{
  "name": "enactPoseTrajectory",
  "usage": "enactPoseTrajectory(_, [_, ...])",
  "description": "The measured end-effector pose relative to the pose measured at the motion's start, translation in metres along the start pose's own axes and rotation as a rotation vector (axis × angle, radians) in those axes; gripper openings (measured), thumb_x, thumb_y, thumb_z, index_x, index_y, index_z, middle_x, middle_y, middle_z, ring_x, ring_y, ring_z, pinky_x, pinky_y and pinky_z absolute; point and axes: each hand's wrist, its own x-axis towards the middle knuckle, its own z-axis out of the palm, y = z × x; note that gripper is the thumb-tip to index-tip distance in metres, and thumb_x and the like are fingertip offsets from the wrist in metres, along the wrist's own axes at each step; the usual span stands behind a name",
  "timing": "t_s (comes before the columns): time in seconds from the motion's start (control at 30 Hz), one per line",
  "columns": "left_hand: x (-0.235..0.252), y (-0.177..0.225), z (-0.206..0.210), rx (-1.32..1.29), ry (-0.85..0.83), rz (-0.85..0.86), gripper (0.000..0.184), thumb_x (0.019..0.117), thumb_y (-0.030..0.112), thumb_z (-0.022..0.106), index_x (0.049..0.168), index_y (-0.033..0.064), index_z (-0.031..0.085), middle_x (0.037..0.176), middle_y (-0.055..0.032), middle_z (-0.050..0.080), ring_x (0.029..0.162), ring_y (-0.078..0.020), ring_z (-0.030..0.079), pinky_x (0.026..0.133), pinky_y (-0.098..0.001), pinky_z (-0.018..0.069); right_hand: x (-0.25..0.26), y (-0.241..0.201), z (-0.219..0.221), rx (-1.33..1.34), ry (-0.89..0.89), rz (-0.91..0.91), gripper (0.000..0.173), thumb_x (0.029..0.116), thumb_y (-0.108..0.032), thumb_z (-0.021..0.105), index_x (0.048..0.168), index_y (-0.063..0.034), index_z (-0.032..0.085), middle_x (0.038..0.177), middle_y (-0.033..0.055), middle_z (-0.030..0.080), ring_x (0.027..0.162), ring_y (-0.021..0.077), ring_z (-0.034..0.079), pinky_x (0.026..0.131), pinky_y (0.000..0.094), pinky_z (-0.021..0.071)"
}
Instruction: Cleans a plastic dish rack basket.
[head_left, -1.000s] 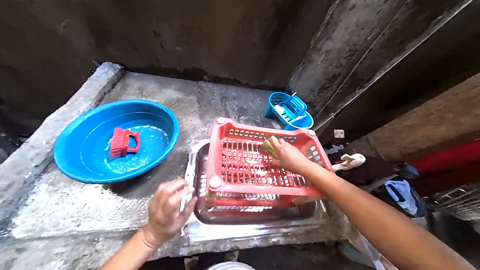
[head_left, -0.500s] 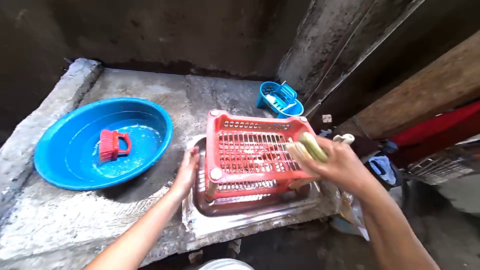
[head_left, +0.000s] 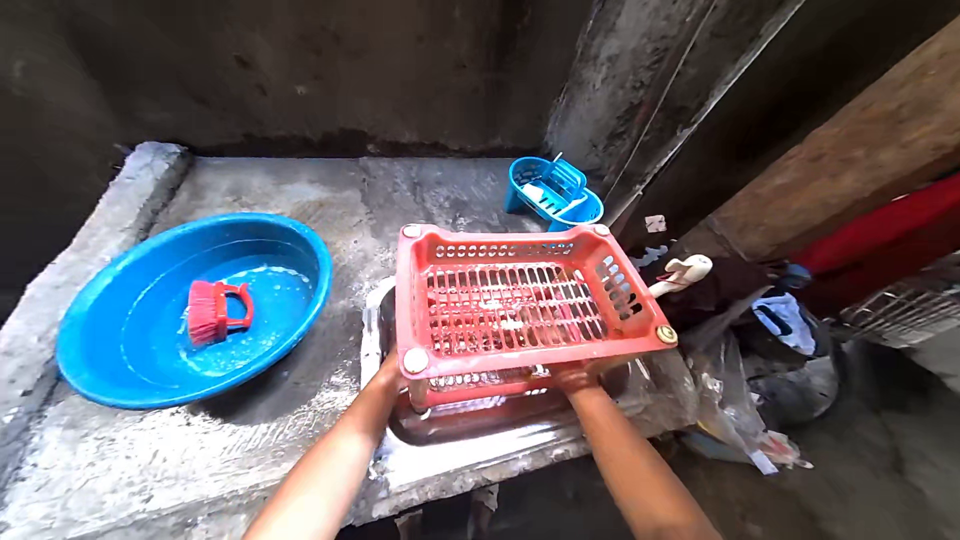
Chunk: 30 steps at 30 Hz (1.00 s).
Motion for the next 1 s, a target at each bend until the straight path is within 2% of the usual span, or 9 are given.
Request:
enactPoseTrajectory(0.13, [0.011,-0.02,0.006,-0.341,0.072,0.083,0.036,0.1096,0.006,0.03,0.144,-0.0043,0.037,0.123,-0.015,0.056,0.104,-0.01,0.059,0.09,-0.0262,0.0514,0.019,0.008,0.01,0.002,-0.076,0.02,0.049,0.1089,-0.023,0.045,0.151,0.0034,0.045,0.156,0.0282,0.043,0.148,0.0435,0.036,0.121,0.0611,0.0237])
enactPoseTrajectory(0.27, [0.013,-0.025,0.003,-0.238,0.071,0.075,0.038,0.1079,0.004,0.036,0.144,-0.0067,0.037,0.128,-0.0177,0.056,0.109,-0.0105,0.059,0.094,-0.0266,0.0504,-0.002,0.011,-0.016,-0.088,-0.179,0.115,0.047,0.1076,-0.016,0.048,0.147,0.0089,0.046,0.153,0.0323,0.044,0.146,0.0467,0.038,0.12,0.0601,0.027])
enactPoseTrajectory(0.4, [-0.003,-0.011,0.004,0.052,0.027,0.07,0.049,0.0936,0.001,0.059,0.137,-0.0132,0.043,0.123,-0.0204,0.061,0.108,-0.0107,0.06,0.094,-0.0227,0.0501,-0.015,-0.025,-0.023,-0.065,-0.228,0.063,0.045,0.1106,-0.015,0.04,0.149,0.0074,0.044,0.152,0.0328,0.044,0.145,0.0486,0.039,0.117,0.0626,0.0298])
enactPoseTrajectory(0.5, [0.027,-0.051,-0.014,0.173,0.007,0.204,0.085,0.0635,0.021,0.084,0.132,-0.0147,0.048,0.123,-0.0197,0.064,0.114,-0.0133,0.062,0.099,-0.0262,0.0501,-0.012,-0.043,-0.015,0.016,-0.191,-0.01,0.046,0.11,-0.013,0.04,0.152,0.0074,0.04,0.156,0.0308,0.04,0.148,0.0435,0.036,0.121,0.0574,0.0272])
enactPoseTrajectory(0.63, [0.01,-0.014,-0.002,0.328,-0.003,-0.07,0.053,0.0927,0.001,0.065,0.141,-0.0094,0.047,0.133,-0.0158,0.061,0.12,-0.0075,0.057,0.105,-0.0216,0.0434,0.007,-0.035,0.02,0.114,-0.193,-0.007,0.045,0.107,-0.014,0.048,0.145,0.0099,0.048,0.15,0.0332,0.047,0.144,0.046,0.042,0.12,0.0576,0.0292])
enactPoseTrajectory(0.73, [0.018,-0.04,-0.006,0.225,-0.062,0.063,0.043,0.0971,0.015,0.054,0.134,-0.0062,0.051,0.12,-0.0146,0.063,0.108,-0.0084,0.06,0.093,-0.0219,0.0495,0.002,-0.058,0.023,0.004,-0.366,-0.046,0.044,0.1053,-0.012,0.051,0.144,0.0088,0.05,0.149,0.0308,0.049,0.143,0.0443,0.044,0.12,0.056,0.0302])
enactPoseTrajectory(0.8, [0.03,-0.048,-0.008,0.187,-0.031,0.051,0.038,0.108,0.017,0.04,0.137,-0.0032,0.053,0.125,-0.0149,0.062,0.11,-0.0095,0.06,0.097,-0.023,0.0485,0.003,-0.077,0.03,-0.097,-0.461,-0.137,0.044,0.1048,-0.016,0.051,0.145,0.0012,0.053,0.148,0.0259,0.053,0.139,0.0418,0.049,0.116,0.0587,0.0361])
enactPoseTrajectory(0.93, [0.015,-0.009,0.003,0.134,0.062,-0.032,0.032,0.1043,0.006,0.05,0.134,-0.0062,0.054,0.124,-0.0158,0.064,0.109,-0.0107,0.062,0.097,-0.0221,0.049,0.01,-0.091,0.049,-0.083,-0.451,-0.267,0.044,0.1078,-0.019,0.047,0.149,-0.0039,0.051,0.149,0.0251,0.052,0.139,0.0423,0.05,0.115,0.0608,0.0375])
enactPoseTrajectory(1.0, [0.004,0.017,0.012,-0.029,0.144,-0.117,0.029,0.1063,-0.001,0.043,0.131,-0.0122,0.052,0.124,-0.0223,0.06,0.108,-0.0182,0.059,0.099,-0.0281,0.0469,0.01,-0.076,0.046,-0.028,-0.439,-0.292,0.044,0.1093,-0.015,0.042,0.151,-0.002,0.047,0.152,0.0272,0.048,0.142,0.0436,0.045,0.117,0.0599,0.0348])
